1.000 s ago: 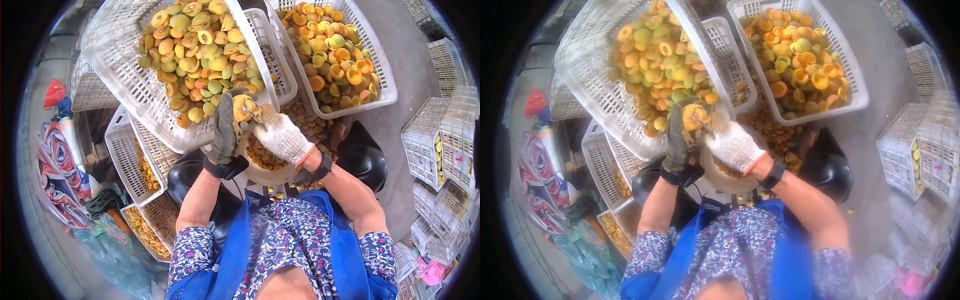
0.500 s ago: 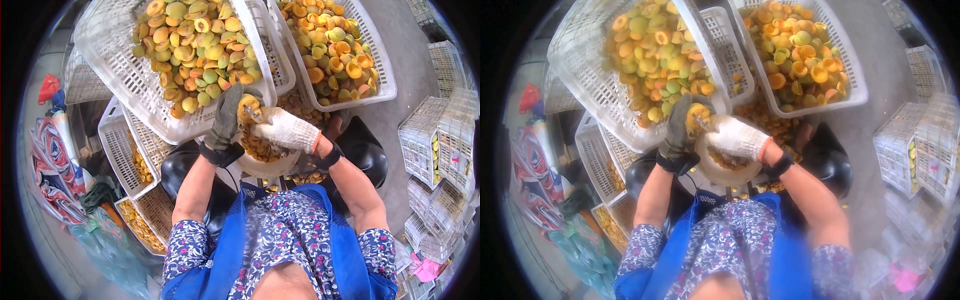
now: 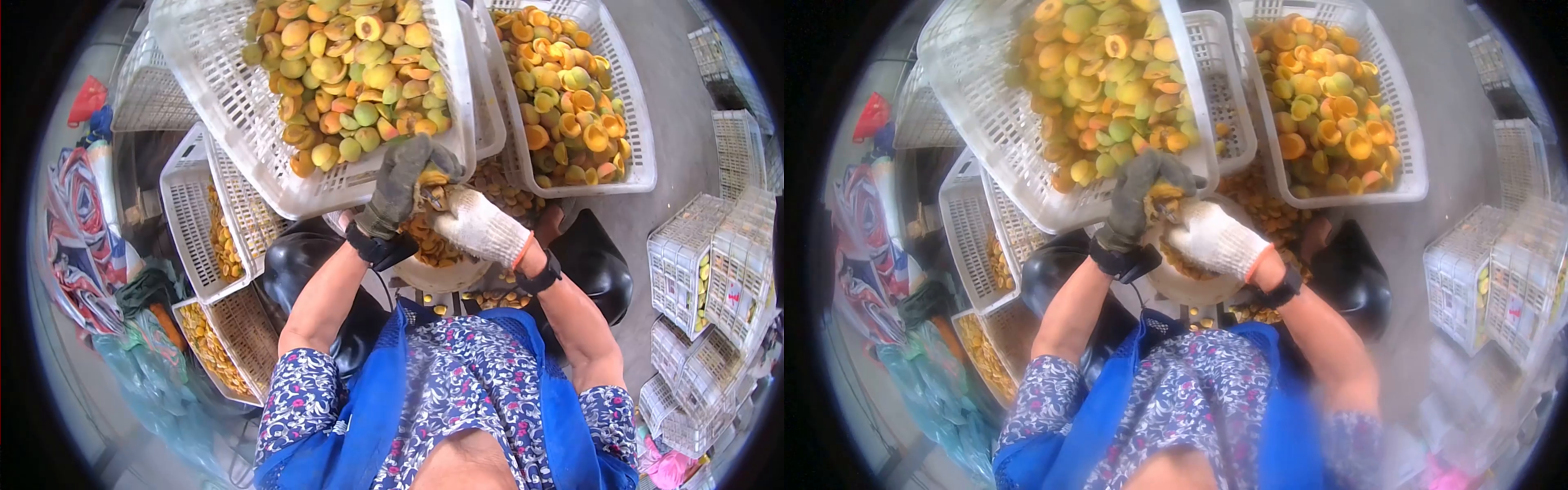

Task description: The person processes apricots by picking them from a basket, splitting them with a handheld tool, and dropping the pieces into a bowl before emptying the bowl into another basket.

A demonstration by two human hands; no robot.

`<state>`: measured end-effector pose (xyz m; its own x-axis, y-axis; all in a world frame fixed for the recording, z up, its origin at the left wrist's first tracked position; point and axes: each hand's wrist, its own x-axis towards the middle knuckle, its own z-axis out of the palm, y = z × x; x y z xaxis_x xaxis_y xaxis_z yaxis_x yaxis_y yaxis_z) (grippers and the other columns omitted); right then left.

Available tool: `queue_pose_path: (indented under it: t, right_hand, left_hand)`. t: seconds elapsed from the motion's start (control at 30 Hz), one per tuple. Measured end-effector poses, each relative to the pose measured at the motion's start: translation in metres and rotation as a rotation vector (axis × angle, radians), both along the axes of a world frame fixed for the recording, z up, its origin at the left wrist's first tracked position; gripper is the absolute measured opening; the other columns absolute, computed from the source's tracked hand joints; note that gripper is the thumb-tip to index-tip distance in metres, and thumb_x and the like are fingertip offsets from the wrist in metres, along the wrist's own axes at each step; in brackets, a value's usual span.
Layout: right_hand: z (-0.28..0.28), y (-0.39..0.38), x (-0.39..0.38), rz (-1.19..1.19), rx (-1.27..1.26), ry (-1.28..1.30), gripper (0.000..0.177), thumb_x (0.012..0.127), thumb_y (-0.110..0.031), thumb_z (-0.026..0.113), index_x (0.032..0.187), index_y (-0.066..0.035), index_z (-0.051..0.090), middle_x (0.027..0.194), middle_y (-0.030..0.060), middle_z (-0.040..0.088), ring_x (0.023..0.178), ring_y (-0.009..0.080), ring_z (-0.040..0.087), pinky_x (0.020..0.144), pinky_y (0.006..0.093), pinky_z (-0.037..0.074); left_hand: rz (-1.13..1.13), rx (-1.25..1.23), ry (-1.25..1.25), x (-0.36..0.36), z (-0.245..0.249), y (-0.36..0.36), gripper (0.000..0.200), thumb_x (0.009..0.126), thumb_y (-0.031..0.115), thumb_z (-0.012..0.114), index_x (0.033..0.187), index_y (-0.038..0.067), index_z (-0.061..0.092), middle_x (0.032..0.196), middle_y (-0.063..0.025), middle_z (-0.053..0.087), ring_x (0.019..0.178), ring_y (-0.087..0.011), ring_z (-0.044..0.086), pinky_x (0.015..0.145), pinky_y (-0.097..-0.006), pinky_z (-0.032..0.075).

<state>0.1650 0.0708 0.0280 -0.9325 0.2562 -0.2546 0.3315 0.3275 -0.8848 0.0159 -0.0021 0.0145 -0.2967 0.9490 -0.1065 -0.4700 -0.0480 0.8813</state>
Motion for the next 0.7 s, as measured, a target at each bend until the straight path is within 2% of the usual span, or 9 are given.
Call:
queue_pose_path:
  t: [0.07, 0.13, 0.27, 0.33, 0.4, 0.47, 0.6, 0.63, 0.7]
  right_hand:
    - [0.010, -0.004, -0.001, 0.036, -0.026, -0.004, 0.037, 0.083, -0.022, 0.055, 0.109, 0.004, 0.057, 0.096, 0.0236, 0.064, 0.086, 0.0366, 0.061, 0.081, 0.0397, 0.049]
    - [0.015, -0.009, 0.000, -0.092, -0.578, -0.194, 0.038, 0.082, -0.023, 0.058, 0.110, 0.004, 0.058, 0.092, 0.0141, 0.067, 0.080, 0.0301, 0.062, 0.077, 0.0388, 0.050]
    - [0.024, -0.002, 0.006, -0.157, -1.043, -0.349, 0.025, 0.083, -0.023, 0.060, 0.093, 0.000, 0.060, 0.076, 0.0013, 0.059, 0.067, 0.0175, 0.058, 0.060, 0.0343, 0.050]
    - [0.012, 0.000, 0.013, -0.030, -0.781, -0.549, 0.016, 0.083, -0.019, 0.058, 0.086, -0.003, 0.059, 0.071, 0.0019, 0.058, 0.062, 0.0188, 0.059, 0.055, 0.0347, 0.050]
    - [-0.060, -0.014, 0.046, 0.477, 0.442, 0.206, 0.016, 0.082, -0.016, 0.056, 0.089, -0.004, 0.062, 0.070, 0.0106, 0.063, 0.060, 0.0292, 0.063, 0.057, 0.0404, 0.052]
    - [-0.047, -0.018, 0.049, 0.372, 0.434, 0.053, 0.017, 0.082, -0.017, 0.056, 0.091, -0.004, 0.063, 0.073, 0.0144, 0.064, 0.063, 0.0323, 0.064, 0.058, 0.0425, 0.053]
    - [-0.040, -0.013, 0.036, 0.181, 0.430, -0.068, 0.022, 0.082, -0.020, 0.055, 0.094, -0.004, 0.064, 0.078, 0.0184, 0.065, 0.067, 0.0352, 0.065, 0.061, 0.0456, 0.053]
    - [-0.034, -0.011, 0.031, 0.174, 0.438, -0.062, 0.022, 0.082, -0.020, 0.055, 0.094, -0.004, 0.064, 0.078, 0.0184, 0.065, 0.067, 0.0352, 0.065, 0.061, 0.0456, 0.053]
    - [-0.019, -0.011, 0.027, 0.088, 0.405, -0.215, 0.023, 0.081, -0.022, 0.056, 0.092, -0.003, 0.064, 0.074, 0.0169, 0.065, 0.065, 0.0349, 0.065, 0.059, 0.0450, 0.053]
  left_hand:
    - [-0.004, -0.009, 0.138, 0.000, 0.002, -0.001, 0.046, 0.101, 0.037, 0.042, 0.081, 0.000, 0.060, 0.079, -0.0128, 0.062, 0.080, -0.0247, 0.061, 0.084, -0.0393, 0.049]
    - [-0.145, 0.039, 0.062, 0.003, 0.005, -0.001, 0.046, 0.100, 0.037, 0.043, 0.078, 0.000, 0.060, 0.076, -0.0122, 0.061, 0.078, -0.0235, 0.060, 0.081, -0.0373, 0.049]
    - [-0.129, -0.105, 0.124, 0.000, 0.024, -0.002, 0.046, 0.099, 0.039, 0.046, 0.079, 0.001, 0.062, 0.078, -0.0101, 0.062, 0.076, -0.0196, 0.059, 0.078, -0.0329, 0.048]
    - [-0.086, -0.205, 0.240, -0.015, 0.019, -0.014, 0.045, 0.099, 0.039, 0.046, 0.080, 0.001, 0.063, 0.079, -0.0094, 0.063, 0.077, -0.0188, 0.060, 0.076, -0.0325, 0.049]
    - [-0.039, -0.297, 0.364, -0.035, 0.015, -0.024, 0.044, 0.099, 0.038, 0.046, 0.082, 0.001, 0.063, 0.080, -0.0087, 0.064, 0.079, -0.0179, 0.061, 0.075, -0.0321, 0.050]
    - [0.168, -0.519, -0.066, -0.051, 0.011, -0.034, 0.042, 0.100, 0.039, 0.046, 0.091, 0.001, 0.062, 0.083, -0.0069, 0.064, 0.083, -0.0183, 0.063, 0.073, -0.0347, 0.055]
    - [0.292, -0.229, 0.074, -0.055, -0.004, -0.018, 0.049, 0.099, 0.043, 0.046, 0.127, 0.003, 0.046, 0.112, -0.0103, 0.059, 0.102, -0.0235, 0.060, 0.077, -0.0410, 0.057]
    - [0.289, -0.260, -0.262, -0.055, 0.032, 0.011, 0.050, 0.099, 0.037, 0.048, 0.136, 0.005, 0.038, 0.122, -0.0104, 0.055, 0.109, -0.0239, 0.057, 0.081, -0.0391, 0.055]
    - [0.222, -0.124, -0.148, -0.065, 0.072, 0.046, 0.046, 0.099, 0.035, 0.049, 0.133, 0.005, 0.041, 0.120, -0.0094, 0.056, 0.107, -0.0234, 0.057, 0.082, -0.0385, 0.054]
